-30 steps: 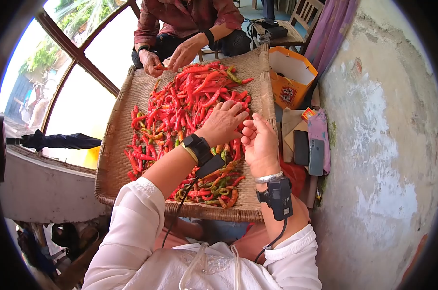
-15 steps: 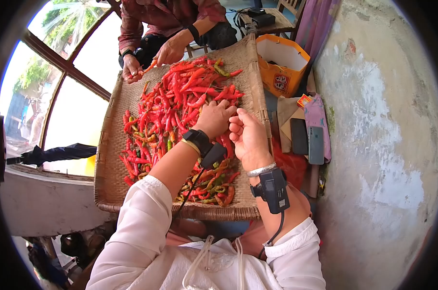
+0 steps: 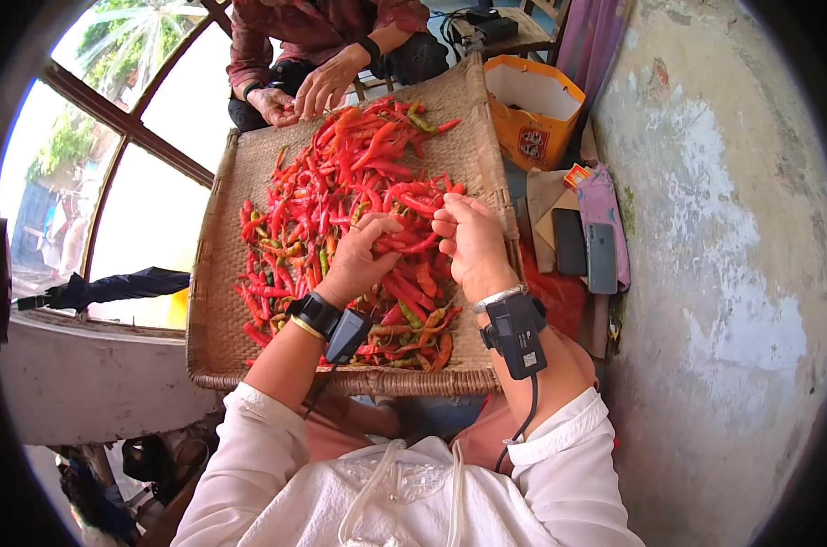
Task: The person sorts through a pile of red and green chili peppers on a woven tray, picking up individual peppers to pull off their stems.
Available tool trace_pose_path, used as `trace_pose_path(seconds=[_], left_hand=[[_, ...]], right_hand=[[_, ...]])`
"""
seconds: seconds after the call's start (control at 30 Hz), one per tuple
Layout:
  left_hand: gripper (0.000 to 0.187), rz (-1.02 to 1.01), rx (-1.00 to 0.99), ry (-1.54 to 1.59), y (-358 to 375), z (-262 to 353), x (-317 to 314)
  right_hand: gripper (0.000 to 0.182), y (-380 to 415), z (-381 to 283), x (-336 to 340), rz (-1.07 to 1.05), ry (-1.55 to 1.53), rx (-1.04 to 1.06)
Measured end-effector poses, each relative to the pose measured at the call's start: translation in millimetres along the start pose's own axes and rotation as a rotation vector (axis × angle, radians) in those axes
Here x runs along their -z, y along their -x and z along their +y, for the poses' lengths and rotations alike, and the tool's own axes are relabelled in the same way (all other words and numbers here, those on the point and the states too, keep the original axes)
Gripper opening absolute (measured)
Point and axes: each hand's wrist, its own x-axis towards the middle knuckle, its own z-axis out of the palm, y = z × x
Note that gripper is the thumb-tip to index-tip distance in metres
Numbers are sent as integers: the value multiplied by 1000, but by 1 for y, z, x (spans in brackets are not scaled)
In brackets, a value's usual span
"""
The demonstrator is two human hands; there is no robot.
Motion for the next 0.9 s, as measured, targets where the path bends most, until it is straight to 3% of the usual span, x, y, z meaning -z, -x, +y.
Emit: trace_pose_path(seconds=[0.13,0.2,0.23,0.33,0.4,0.53,0.6,0.67,0.73,0.8,0.83,0.87,0.9], left_hand=[[35,45,13,77,10,1,4],[34,25,1,109,13,2,5],[35,7,-4,139,16,1,5],[29,-66,179,364,22,-4,8],[32,-109,152,415,25,-10,9],[48,-148,313,578,26,-14,13],[41,-26,222,627,27,-10,11],[38,58,233,611,26,-4,13],[36,142,244,597,25,-1,16],[28,262,104,272,22,-2,18],[23,308,73,339,20,-4,14],[23,304,73,339,20,-5,15],[24,223,-16,122,19,-1,18]], right_hand=[[19,1,15,-7,-134,309,-1],[24,-4,31,-9,-365,759,335],[30,-5,35,-9,-360,940,440],[32,1,32,-10,-349,1167,447],[33,-2,31,-9,-346,1192,433],[30,-4,36,-9,-347,1213,424],[29,3,31,-14,-302,1253,441],[28,8,24,-15,-283,1120,639],[24,9,14,-14,-274,1121,695],[20,11,4,-14,-346,880,577],[16,19,-3,-18,-352,772,411],[16,20,-4,-18,-350,769,410],[16,19,-5,-18,-404,696,320]])
